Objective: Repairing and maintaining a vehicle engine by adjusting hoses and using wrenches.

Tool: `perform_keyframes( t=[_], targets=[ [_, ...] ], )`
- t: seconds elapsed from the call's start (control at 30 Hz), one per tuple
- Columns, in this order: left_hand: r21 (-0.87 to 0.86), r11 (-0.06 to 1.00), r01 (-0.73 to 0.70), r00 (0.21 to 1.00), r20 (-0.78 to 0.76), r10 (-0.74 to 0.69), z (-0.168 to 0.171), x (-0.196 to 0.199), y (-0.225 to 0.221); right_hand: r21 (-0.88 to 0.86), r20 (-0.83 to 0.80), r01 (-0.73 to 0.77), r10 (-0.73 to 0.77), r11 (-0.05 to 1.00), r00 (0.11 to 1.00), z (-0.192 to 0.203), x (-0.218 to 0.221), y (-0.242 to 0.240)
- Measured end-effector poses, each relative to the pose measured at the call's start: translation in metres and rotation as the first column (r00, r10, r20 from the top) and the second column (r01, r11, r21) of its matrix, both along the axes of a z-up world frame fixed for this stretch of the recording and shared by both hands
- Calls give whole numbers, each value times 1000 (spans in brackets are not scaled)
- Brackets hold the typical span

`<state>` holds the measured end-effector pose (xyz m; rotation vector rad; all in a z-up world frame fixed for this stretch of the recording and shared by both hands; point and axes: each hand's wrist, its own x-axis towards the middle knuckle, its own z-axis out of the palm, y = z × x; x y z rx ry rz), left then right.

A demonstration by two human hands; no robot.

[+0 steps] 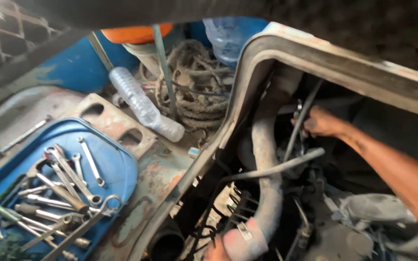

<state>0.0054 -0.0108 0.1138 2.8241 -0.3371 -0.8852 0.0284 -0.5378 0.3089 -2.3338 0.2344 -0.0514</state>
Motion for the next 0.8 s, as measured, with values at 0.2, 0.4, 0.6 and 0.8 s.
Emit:
perform_keyframes(
  t=[0.2, 0.4, 0.6, 0.8],
  targets=[
    [-191, 980, 58, 993, 113, -37, -90, -6, 14, 234, -96, 321, -306, 918, 947, 4, -1, 17],
    [-335, 942, 28, 934, 344, 95, -170, -18, 14, 382, 107, 266, -328, 885, 938, -29, -10, 1],
    [-273, 961, -33, 946, 303, 118, -149, -14, 22, 150, 4, 382, -387, 912, 922, -5, -1, 28],
    [-316, 942, 114, 968, 250, -34, -131, -1, 23, -38, -26, 403, -404, 914, 914, -4, 4, 29]
  ],
)
